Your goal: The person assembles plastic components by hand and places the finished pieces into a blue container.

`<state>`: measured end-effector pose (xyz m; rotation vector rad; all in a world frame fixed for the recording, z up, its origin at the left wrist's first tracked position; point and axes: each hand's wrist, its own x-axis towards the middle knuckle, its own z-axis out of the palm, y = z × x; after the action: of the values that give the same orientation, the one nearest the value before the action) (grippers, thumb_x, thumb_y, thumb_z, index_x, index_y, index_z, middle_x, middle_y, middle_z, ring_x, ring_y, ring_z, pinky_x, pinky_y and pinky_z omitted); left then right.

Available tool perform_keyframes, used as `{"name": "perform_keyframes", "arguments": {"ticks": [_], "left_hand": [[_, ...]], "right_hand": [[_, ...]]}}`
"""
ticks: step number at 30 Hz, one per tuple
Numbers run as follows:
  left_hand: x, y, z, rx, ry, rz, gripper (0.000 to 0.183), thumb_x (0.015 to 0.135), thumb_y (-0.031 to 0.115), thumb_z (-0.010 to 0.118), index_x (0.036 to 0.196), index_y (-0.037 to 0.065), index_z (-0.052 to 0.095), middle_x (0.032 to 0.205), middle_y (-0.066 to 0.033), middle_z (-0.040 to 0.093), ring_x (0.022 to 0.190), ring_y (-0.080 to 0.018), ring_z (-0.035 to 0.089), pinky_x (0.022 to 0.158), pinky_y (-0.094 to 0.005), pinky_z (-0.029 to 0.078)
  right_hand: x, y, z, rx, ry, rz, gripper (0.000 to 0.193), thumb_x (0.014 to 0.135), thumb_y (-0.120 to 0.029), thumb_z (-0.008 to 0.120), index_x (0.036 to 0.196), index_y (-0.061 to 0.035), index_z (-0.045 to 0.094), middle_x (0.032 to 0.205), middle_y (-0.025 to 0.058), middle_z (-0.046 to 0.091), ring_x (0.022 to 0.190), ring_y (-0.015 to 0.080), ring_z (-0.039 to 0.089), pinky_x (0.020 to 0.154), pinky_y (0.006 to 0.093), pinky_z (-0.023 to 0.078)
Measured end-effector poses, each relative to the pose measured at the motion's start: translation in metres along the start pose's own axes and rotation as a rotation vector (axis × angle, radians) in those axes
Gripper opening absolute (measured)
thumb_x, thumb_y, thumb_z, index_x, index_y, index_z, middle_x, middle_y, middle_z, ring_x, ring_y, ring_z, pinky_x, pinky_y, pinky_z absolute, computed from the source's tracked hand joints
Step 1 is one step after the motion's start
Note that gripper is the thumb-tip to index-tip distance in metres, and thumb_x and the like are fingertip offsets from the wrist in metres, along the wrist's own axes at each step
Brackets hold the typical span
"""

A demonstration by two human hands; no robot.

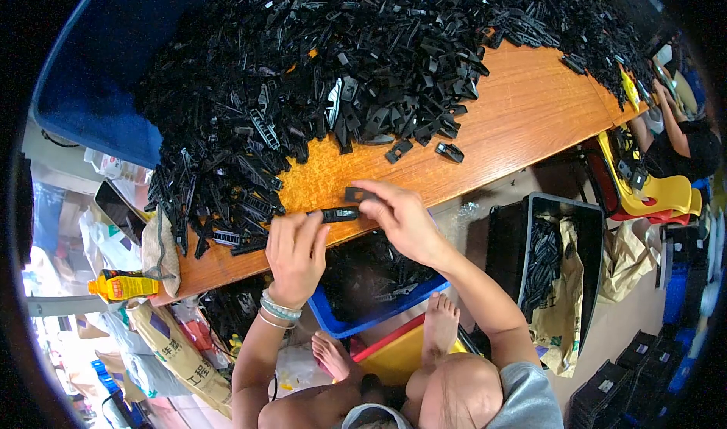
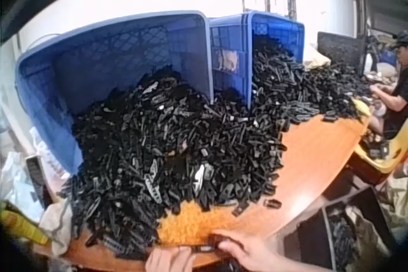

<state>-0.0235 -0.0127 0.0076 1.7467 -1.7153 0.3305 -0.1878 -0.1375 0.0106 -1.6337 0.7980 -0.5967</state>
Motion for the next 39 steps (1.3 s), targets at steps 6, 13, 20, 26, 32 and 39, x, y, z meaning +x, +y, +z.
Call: {"name": "perform_keyframes", "arguments": {"ticks": [6,13,20,26,32,39], "left_hand": [[0.005,-0.014,0.001,-0.183,-0.093,-0.165,0.024,0.076,0.0,0.074,0.098,-0.006,0.067,0.094,-0.0128,0.059,0.088,-0.0303,0.056,0.075,-0.0371,0.048],[0.01,-0.012,0.001,-0.324,-0.131,-0.126,0.023,0.075,-0.004,0.072,0.097,-0.006,0.067,0.091,-0.0138,0.059,0.085,-0.0303,0.057,0.074,-0.0376,0.049],[0.014,-0.029,-0.014,-0.557,-0.225,-0.217,0.024,0.078,0.004,0.075,0.101,-0.002,0.07,0.096,-0.0132,0.064,0.086,-0.0273,0.063,0.075,-0.0337,0.052],[0.042,-0.069,-0.037,0.215,-0.151,0.034,0.031,0.081,-0.005,0.06,0.112,0.001,0.064,0.116,-0.0167,0.057,0.107,-0.0332,0.054,0.09,-0.0411,0.045],[0.055,-0.04,-0.03,0.046,0.02,0.012,0.023,0.08,-0.001,0.07,0.1,-0.002,0.06,0.109,-0.0154,0.061,0.091,-0.0306,0.058,0.08,-0.0385,0.047],[0.011,0.007,0.006,-1.089,0.061,-0.721,0.03,0.09,-0.01,0.059,0.116,-0.002,0.049,0.107,-0.0119,0.055,0.085,-0.0163,0.064,0.074,-0.0265,0.057]], "right_hand": [[-0.002,-0.013,0.001,-0.517,-0.085,-0.24,0.026,0.084,-0.008,0.067,0.109,-0.0002,0.067,0.086,0.0167,0.062,0.082,0.0344,0.061,0.072,0.0405,0.048],[0.019,0.001,0.0,-0.406,-0.23,-0.436,0.025,0.076,-0.007,0.072,0.101,-0.0011,0.07,0.091,0.0114,0.057,0.09,0.0306,0.055,0.079,0.0404,0.044],[-0.006,-0.012,0.001,-0.409,-0.262,-0.309,0.031,0.08,-0.004,0.067,0.111,0.0009,0.066,0.102,0.0141,0.057,0.097,0.0328,0.058,0.083,0.041,0.047],[-0.002,-0.008,-0.029,-0.595,0.05,-0.375,0.03,0.081,0.004,0.063,0.11,-0.0012,0.066,0.107,0.013,0.06,0.098,0.0318,0.06,0.086,0.0388,0.049],[0.038,0.008,-0.04,-0.89,0.319,-0.449,0.02,0.076,0.003,0.067,0.094,-0.0022,0.062,0.102,0.012,0.058,0.099,0.0316,0.054,0.085,0.0396,0.044],[0.013,-0.005,-0.009,0.291,0.064,-0.099,0.022,0.101,-0.012,0.051,0.119,-0.0019,0.057,0.086,0.0037,0.061,0.064,0.0099,0.057,0.053,0.0219,0.044]]}}
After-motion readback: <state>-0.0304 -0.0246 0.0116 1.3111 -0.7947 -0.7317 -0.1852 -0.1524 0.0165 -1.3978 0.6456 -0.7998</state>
